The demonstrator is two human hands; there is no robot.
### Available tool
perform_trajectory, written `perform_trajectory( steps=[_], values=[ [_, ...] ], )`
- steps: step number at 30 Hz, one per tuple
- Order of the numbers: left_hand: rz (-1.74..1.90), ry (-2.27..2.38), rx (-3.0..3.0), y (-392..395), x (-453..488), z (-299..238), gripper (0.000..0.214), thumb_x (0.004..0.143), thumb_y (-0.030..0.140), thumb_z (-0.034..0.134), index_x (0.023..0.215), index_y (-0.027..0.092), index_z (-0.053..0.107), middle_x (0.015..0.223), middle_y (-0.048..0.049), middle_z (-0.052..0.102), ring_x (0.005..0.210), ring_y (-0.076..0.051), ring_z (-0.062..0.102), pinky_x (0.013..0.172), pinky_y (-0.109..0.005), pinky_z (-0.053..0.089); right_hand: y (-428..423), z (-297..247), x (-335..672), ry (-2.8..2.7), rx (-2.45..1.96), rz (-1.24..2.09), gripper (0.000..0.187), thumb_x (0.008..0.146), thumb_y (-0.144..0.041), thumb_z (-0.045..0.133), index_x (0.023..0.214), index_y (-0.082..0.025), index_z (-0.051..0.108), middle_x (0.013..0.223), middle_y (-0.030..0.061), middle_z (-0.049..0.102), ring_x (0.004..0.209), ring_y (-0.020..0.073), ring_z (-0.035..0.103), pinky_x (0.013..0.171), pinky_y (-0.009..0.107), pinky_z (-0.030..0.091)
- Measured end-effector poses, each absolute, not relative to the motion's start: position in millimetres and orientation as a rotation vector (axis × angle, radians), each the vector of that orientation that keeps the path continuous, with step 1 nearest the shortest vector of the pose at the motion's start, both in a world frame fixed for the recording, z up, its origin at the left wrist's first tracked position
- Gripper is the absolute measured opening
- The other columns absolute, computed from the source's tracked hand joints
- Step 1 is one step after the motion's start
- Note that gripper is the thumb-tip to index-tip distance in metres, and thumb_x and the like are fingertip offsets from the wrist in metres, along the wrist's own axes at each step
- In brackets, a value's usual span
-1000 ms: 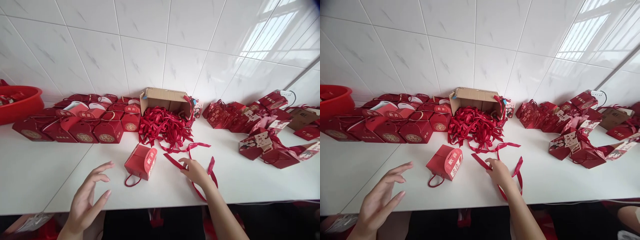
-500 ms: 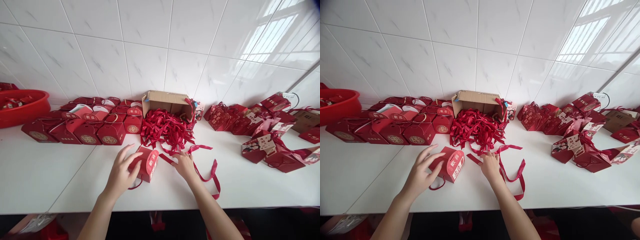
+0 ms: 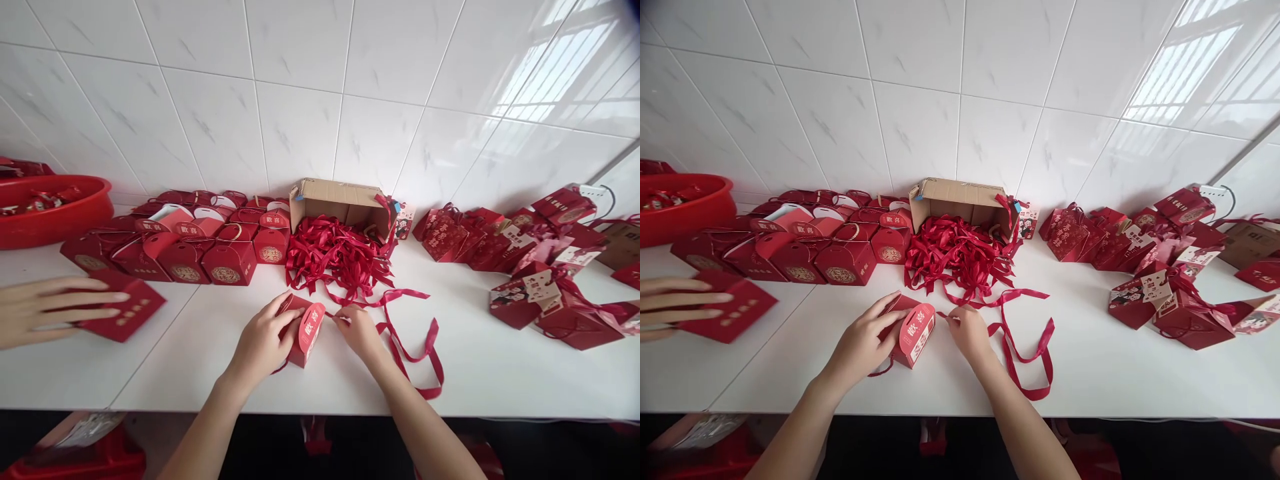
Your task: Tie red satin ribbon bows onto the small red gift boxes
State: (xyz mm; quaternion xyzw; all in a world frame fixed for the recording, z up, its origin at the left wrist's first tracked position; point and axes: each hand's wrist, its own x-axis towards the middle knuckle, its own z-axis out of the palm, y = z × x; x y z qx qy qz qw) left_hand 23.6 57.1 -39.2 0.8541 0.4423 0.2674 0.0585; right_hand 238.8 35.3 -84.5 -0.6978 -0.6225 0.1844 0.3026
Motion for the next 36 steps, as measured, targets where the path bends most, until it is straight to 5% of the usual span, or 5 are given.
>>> perform_trajectory(
  steps=[7, 27, 36],
  values=[
    [0.944, 1.227, 2.737, 40, 32, -33, 0.03, 0.085, 0.017, 0.05, 0.105, 0.02, 0.073, 0.129, -0.0141, 0.061, 0.115, -0.03, 0.061, 0.092, -0.044, 0.056, -15, -32, 245, -1.516, -1.433, 0.646, 0.016, 0.087, -0.032, 0.062, 0.091, -0.02, 0.07, 0.079, 0.0039, 0.072, 0.072, 0.0174, 0.067, 0.068, 0.028, 0.055],
    [1.083, 1.181, 2.608, 27, 40, -35, 0.024, 0.086, 0.018, 0.056, 0.106, 0.022, 0.067, 0.126, -0.0124, 0.057, 0.118, -0.03, 0.055, 0.094, -0.048, 0.053, -24, -8, 226, -1.685, -1.42, 0.65, 0.019, 0.081, -0.01, 0.065, 0.09, -0.022, 0.075, 0.076, 0.0015, 0.07, 0.064, 0.014, 0.061, 0.06, 0.024, 0.05],
    [1.307, 1.153, 2.616, 32, 41, -35, 0.015, 0.084, 0.011, 0.057, 0.079, 0.022, 0.067, 0.117, -0.0079, 0.063, 0.117, -0.029, 0.055, 0.094, -0.048, 0.052, -21, -7, 222, -1.688, -1.416, 0.655, 0.016, 0.081, -0.014, 0.066, 0.091, -0.023, 0.075, 0.076, 0.0016, 0.069, 0.066, 0.0151, 0.062, 0.062, 0.026, 0.053]
  ],
)
